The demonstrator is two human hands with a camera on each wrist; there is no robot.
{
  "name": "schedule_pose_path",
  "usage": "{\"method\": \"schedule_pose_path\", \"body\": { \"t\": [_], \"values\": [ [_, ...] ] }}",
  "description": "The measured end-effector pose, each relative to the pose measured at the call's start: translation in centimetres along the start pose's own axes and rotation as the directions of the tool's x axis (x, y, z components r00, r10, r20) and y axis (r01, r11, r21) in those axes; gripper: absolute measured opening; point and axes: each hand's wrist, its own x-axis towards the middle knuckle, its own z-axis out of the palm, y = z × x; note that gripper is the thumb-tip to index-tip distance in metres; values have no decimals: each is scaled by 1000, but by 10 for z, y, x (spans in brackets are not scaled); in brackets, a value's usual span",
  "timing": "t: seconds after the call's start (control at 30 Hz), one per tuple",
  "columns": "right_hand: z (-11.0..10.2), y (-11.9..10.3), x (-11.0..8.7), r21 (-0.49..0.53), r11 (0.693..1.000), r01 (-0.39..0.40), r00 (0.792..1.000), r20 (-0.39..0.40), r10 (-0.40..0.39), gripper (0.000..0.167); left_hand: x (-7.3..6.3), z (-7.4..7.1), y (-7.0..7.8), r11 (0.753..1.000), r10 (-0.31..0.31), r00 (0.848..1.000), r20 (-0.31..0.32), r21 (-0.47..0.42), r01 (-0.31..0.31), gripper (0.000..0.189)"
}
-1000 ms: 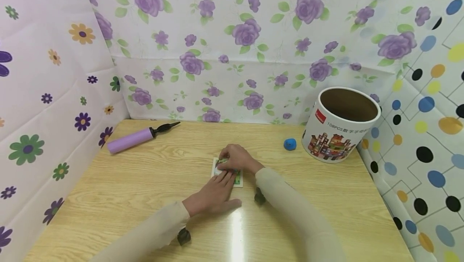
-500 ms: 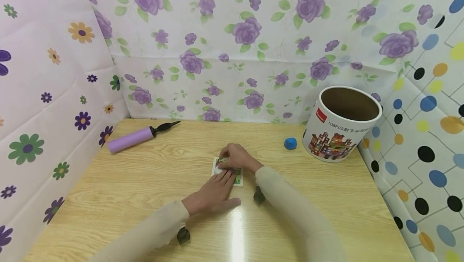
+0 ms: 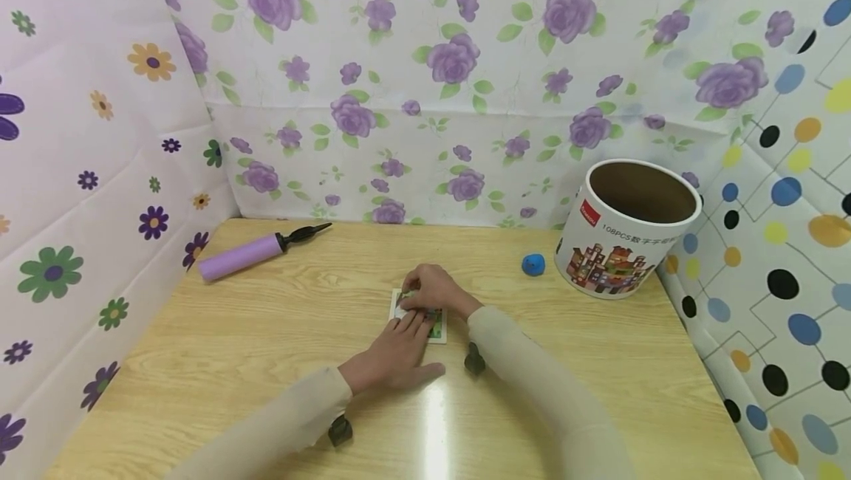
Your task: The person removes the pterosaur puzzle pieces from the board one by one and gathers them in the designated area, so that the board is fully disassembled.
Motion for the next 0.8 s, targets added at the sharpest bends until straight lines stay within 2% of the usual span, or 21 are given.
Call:
{"method": "schedule_pose_path", "body": {
  "t": [0.27,0.57,0.8],
  "values": [
    [0,-1,-2,22,1000,10,1000,-19,-10,18,0,-2,-1,1000,6,1000,10,-21,-6,92],
    [1,-1,-2,-18,999,26,999,-36,-26,13,1,-1,-2,1000,10,1000,7,-24,-10,93],
    [0,-3,-3,-8,1000,10,1000,-26,-10,19,1,-2,-3,999,5,1000,5,-47,-5,94]
  ]
}}
